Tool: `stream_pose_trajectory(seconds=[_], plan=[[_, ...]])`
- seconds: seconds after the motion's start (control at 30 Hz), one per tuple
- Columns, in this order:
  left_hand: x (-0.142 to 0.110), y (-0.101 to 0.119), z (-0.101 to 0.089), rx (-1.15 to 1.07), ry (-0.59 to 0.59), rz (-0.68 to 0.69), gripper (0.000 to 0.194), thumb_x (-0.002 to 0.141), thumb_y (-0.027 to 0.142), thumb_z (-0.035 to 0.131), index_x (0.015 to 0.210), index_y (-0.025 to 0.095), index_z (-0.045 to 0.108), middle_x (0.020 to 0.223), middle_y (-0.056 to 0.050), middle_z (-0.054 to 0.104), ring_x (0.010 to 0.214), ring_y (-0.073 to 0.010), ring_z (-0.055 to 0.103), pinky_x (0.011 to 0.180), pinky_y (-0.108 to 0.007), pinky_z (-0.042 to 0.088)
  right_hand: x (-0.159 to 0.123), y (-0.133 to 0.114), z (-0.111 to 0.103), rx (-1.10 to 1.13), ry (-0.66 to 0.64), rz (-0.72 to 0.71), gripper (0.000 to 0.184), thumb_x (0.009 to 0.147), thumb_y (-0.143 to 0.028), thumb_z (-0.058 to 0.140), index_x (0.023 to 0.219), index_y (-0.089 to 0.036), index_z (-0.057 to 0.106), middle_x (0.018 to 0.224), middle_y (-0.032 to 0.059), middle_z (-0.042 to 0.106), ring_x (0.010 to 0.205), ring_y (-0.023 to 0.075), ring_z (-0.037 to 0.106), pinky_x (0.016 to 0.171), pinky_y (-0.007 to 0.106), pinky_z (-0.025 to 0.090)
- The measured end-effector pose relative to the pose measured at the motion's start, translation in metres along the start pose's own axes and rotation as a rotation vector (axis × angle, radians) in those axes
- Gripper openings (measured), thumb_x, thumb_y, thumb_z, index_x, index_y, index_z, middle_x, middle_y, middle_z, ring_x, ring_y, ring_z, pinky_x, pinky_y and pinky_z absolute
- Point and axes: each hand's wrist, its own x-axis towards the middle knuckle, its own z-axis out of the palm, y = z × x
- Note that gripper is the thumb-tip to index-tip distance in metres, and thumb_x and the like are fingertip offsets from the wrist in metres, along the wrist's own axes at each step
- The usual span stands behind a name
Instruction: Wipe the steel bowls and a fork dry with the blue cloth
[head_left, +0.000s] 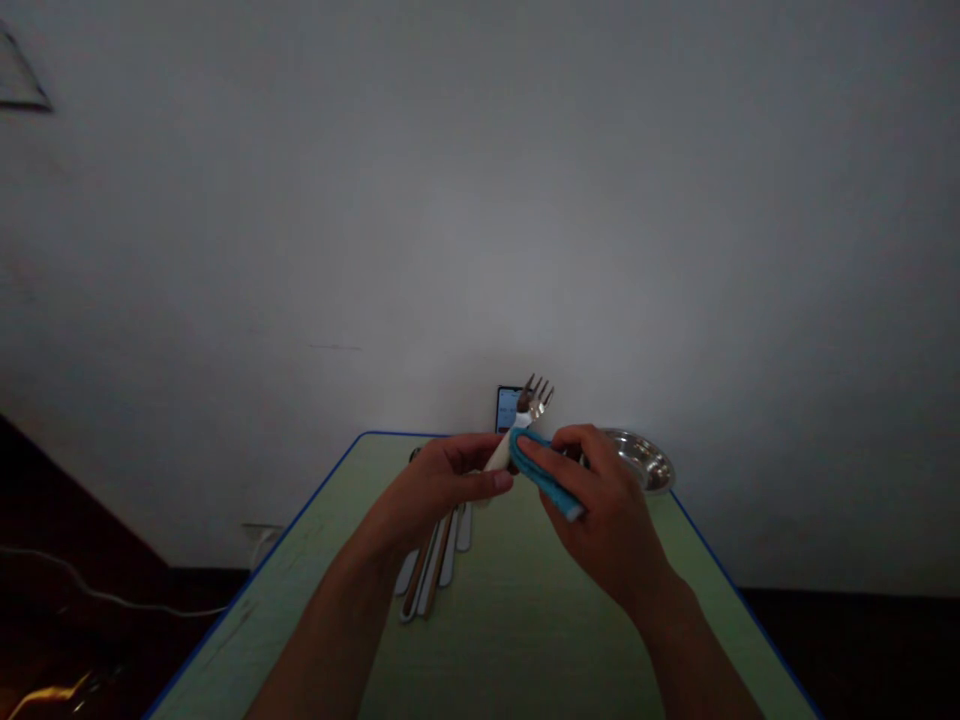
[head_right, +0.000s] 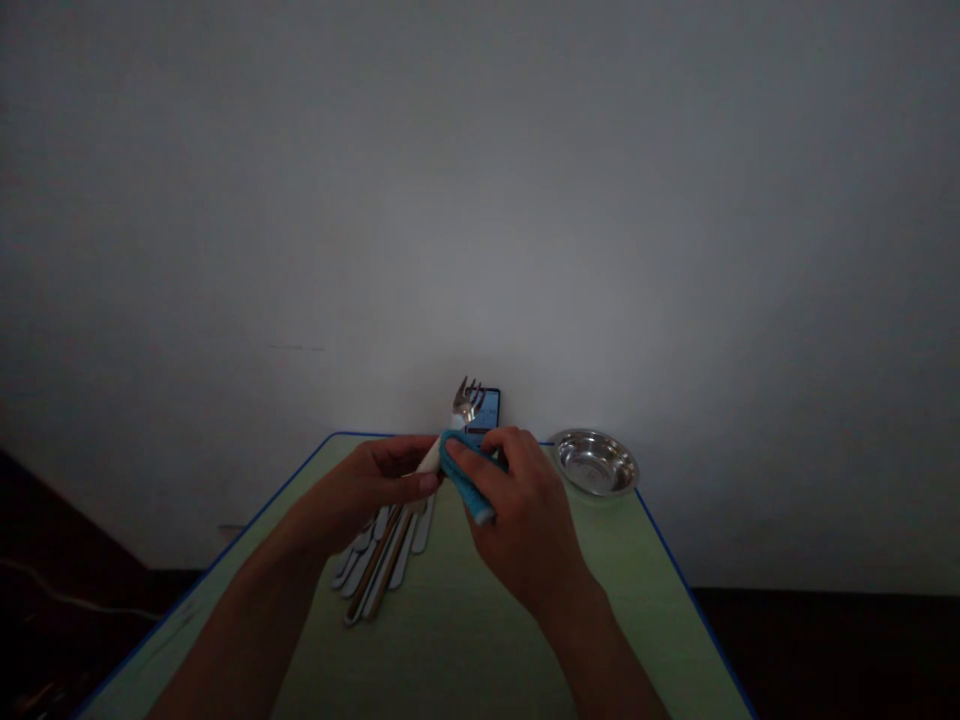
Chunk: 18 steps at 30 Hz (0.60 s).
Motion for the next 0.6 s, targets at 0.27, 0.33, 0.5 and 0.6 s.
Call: stream_pose_trajectory(seconds=[0.27,0.33,0.5,0.6], plan=[[-0.0018,0.0014,0.001,0.029,0.052,-0.022,0.03,0.08,0.033,0.064,0.108,0.024,0.071,0.085,-0.002,0.07,0.072,-0.0137,0.055,0.071,-0.026,0.041,-0.0003,-0.0001,-0.0014,-0.037,-0.02,0.016,0.044,0.08,-0.006,0.051,0.12,-0.021,0.059,0.098,0.0081,0.051,0.088,0.0198,0.049,0.073,0.036,0.046],[-0.0013,0.0015,0.002,-0.005,0.086,-0.043,0.029,0.08,0.037,0.063,0.103,0.022,0.073,0.079,-0.003,0.068,0.069,-0.0136,0.053,0.067,-0.025,0.04,-0.0005,0.0006,-0.0008,-0.041,-0.021,0.016,0.044,0.08,-0.006,0.051,0.121,-0.022,0.058,0.098,0.0082,0.051,0.088,0.0199,0.049,0.073,0.036,0.046],[0.0019,-0.0019,0.0008,-0.098,0.106,-0.094,0.026,0.076,0.038,0.068,0.091,0.018,0.075,0.073,-0.003,0.067,0.066,-0.0123,0.051,0.065,-0.024,0.037,0.0002,-0.0007,-0.0006,-0.03,-0.016,0.006,0.042,0.08,-0.005,0.052,0.119,-0.02,0.06,0.098,0.0081,0.051,0.087,0.0191,0.049,0.073,0.035,0.046],[0.003,-0.0032,-0.0009,-0.148,0.111,-0.127,0.028,0.071,0.037,0.073,0.089,0.017,0.075,0.069,-0.002,0.066,0.063,-0.0117,0.051,0.062,-0.023,0.037,0.0012,-0.0026,-0.0012,-0.014,-0.003,0.003,0.042,0.079,-0.004,0.053,0.118,-0.018,0.061,0.097,0.0081,0.051,0.087,0.0187,0.049,0.073,0.034,0.046]])
